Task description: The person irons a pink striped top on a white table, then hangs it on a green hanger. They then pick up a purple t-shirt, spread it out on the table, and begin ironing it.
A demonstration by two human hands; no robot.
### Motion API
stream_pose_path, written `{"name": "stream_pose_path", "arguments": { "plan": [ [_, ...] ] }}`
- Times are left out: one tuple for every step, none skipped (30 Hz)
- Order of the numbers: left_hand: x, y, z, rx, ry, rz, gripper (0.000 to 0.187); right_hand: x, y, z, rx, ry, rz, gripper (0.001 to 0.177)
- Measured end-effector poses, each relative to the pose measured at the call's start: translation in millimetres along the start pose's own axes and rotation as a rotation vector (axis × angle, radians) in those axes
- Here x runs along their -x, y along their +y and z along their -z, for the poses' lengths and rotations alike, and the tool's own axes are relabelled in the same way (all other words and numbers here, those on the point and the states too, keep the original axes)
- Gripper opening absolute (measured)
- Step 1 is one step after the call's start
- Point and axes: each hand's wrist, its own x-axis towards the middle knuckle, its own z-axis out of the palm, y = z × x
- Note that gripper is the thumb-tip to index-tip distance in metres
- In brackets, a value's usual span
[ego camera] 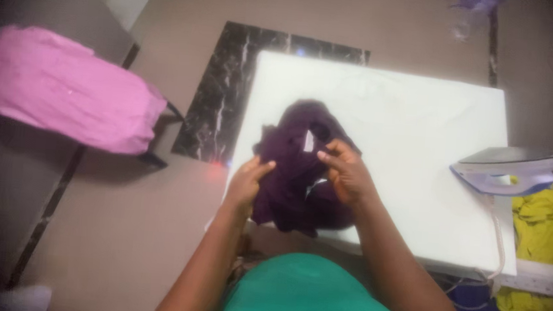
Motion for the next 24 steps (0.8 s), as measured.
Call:
{"name": "stream_pose_path", "arguments": {
  "plan": [
    [-3, 12, 4, 0.027, -0.018, 0.015, 0.038, -1, -3, -1, -0.070, -0.010, 0.054, 0.023],
    [-5, 23, 9, -0.090, -0.035, -0.004, 0.036, -1, -6, -6, -0.139, -0.021, 0.109, 0.025],
    [-8, 36, 17, -0.209, -0.056, -0.022, 0.035, 0, -10, -14, -0.165, 0.041, 0.092, 0.028],
    [-12, 48, 25, -0.329, -0.079, -0.044, 0.034, 3, -15, -23, -0.192, 0.103, 0.077, 0.033],
    [-18, 59, 32, -0.362, -0.172, -0.091, 0.033, 4, -22, -31, -0.219, 0.163, 0.067, 0.040],
    [-24, 69, 38, -0.393, -0.266, -0.138, 0.033, 5, -28, -41, -0.295, 0.118, 0.130, 0.043],
    [-27, 77, 45, -0.420, -0.356, -0.182, 0.033, 6, -32, -51, -0.367, 0.072, 0.189, 0.046],
    [-31, 87, 52, -0.414, -0.341, -0.176, 0.031, 7, -35, -60, -0.437, 0.023, 0.249, 0.049],
    [-33, 95, 58, -0.407, -0.321, -0.171, 0.030, 7, -38, -67, -0.445, 0.015, 0.284, 0.050],
    [-35, 104, 63, -0.399, -0.300, -0.164, 0.028, 6, -42, -71, -0.452, 0.008, 0.319, 0.050],
    [-37, 113, 67, -0.246, -0.278, -0.136, 0.026, 6, -46, -76, -0.457, 0.003, 0.351, 0.051],
    [-41, 124, 71, -0.094, -0.253, -0.105, 0.024, 5, -50, -80, -0.474, 0.066, 0.391, 0.050],
    [-43, 131, 74, 0.056, -0.225, -0.070, 0.022, 5, -52, -82, -0.492, 0.130, 0.431, 0.048],
    [-47, 137, 77, 0.119, -0.236, -0.106, 0.021, 5, -55, -83, -0.509, 0.193, 0.471, 0.047],
    [-52, 148, 83, 0.182, -0.246, -0.138, 0.020, 7, -57, -83, -0.494, 0.252, 0.499, 0.044],
    [-56, 158, 89, 0.244, -0.253, -0.170, 0.019, 10, -60, -82, -0.479, 0.312, 0.526, 0.042],
    [-61, 170, 94, 0.297, -0.322, -0.230, 0.021, 14, -62, -80, -0.465, 0.371, 0.553, 0.039],
    [-68, 182, 94, 0.352, -0.391, -0.289, 0.024, 18, -66, -77, -0.442, 0.366, 0.596, 0.039],
    [-71, 192, 94, 0.259, -0.320, -0.289, 0.021, 22, -70, -74, -0.418, 0.358, 0.635, 0.038],
    [-74, 204, 97, 0.164, -0.251, -0.290, 0.020, 27, -73, -71, -0.392, 0.350, 0.675, 0.038],
    [-78, 213, 96, 0.072, -0.180, -0.299, 0.019, 30, -77, -68, -0.370, 0.356, 0.701, 0.038],
    [-84, 217, 91, 0.024, -0.220, -0.357, 0.019, 34, -80, -66, -0.347, 0.362, 0.728, 0.038],
    [-91, 222, 86, -0.021, -0.258, -0.421, 0.019, 36, -83, -66, -0.323, 0.362, 0.755, 0.038],
    [-96, 224, 81, -0.066, -0.296, -0.485, 0.020, 37, -85, -67, -0.316, 0.366, 0.768, 0.039]
  ]
}}
